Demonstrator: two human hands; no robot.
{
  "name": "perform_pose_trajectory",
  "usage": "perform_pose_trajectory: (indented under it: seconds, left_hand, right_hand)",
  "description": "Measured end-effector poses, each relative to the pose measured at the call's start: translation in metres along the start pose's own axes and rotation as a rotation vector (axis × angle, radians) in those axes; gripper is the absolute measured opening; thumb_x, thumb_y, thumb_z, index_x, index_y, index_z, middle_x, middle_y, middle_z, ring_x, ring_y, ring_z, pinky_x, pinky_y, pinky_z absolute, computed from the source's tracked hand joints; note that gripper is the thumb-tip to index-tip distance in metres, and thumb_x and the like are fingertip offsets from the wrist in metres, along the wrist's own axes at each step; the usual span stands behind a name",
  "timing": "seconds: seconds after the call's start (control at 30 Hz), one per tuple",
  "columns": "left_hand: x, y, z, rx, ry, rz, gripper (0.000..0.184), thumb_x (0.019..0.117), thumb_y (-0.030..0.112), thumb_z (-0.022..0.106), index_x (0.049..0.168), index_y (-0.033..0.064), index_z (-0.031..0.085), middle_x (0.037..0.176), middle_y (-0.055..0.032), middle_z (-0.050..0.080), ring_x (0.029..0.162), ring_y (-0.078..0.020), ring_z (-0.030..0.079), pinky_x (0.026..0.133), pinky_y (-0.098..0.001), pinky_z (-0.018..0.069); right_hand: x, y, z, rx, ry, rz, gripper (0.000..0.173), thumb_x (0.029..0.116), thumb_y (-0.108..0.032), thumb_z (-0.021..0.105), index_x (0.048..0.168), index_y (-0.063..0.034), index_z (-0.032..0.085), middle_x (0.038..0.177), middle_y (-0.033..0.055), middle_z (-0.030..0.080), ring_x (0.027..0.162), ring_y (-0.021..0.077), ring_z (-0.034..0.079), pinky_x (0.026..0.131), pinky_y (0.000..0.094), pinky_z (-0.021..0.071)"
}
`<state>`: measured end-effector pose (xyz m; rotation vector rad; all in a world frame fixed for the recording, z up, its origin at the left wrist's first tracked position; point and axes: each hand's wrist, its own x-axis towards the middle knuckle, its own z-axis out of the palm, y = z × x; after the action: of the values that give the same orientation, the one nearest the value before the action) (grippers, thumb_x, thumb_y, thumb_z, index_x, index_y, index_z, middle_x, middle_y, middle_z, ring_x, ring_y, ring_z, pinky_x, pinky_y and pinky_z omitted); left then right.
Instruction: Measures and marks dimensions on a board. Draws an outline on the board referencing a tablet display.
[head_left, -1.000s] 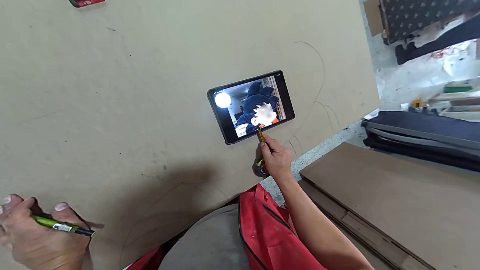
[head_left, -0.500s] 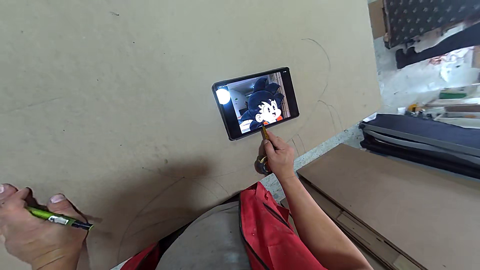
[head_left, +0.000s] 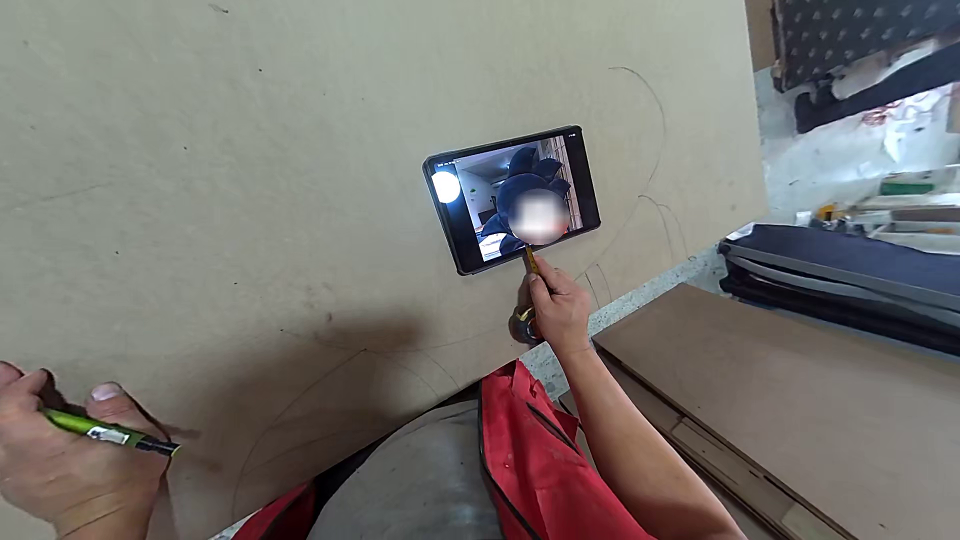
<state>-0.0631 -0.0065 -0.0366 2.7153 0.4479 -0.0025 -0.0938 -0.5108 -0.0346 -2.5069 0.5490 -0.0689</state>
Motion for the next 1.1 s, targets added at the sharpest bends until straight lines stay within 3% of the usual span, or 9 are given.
perform_pose_trajectory:
  seconds: [0.77,0.97,1.1]
  left_hand:
    - [-0.001,-0.001,0.000,0.002,0.000,-0.012,0.059,0.1042,0.037,0.049,0.148,-0.0019,0.047,0.156,-0.0256,0.044,0.147,-0.0391,0.039,0.124,-0.0466,0.0262]
    - [0.000,-0.005,0.001,-0.003,-0.003,-0.025,0.061,0.1037,0.041,0.048,0.149,0.0001,0.048,0.157,-0.0236,0.043,0.148,-0.0365,0.039,0.124,-0.0444,0.0266]
    - [0.000,-0.007,0.002,-0.006,0.000,-0.009,0.060,0.1032,0.040,0.048,0.148,-0.0006,0.047,0.157,-0.0242,0.043,0.149,-0.0353,0.039,0.125,-0.0437,0.0259]
  right_hand:
    - [0.000,-0.001,0.000,0.038,0.003,0.015,0.032,0.1024,-0.024,0.055,0.128,-0.0184,0.075,0.096,0.0013,0.077,0.086,0.0112,0.072,0.074,0.0366,0.0586]
    - [0.000,-0.002,-0.001,0.108,-0.017,0.065,0.031,0.1033,-0.026,0.057,0.127,-0.0184,0.075,0.104,-0.0014,0.078,0.091,0.0062,0.072,0.081,0.0322,0.0600]
    - [0.004,-0.008,-0.002,0.152,-0.007,0.095,0.024,0.1031,-0.026,0.060,0.118,-0.0189,0.077,0.094,-0.0048,0.077,0.078,0.0028,0.070,0.070,0.0283,0.0594]
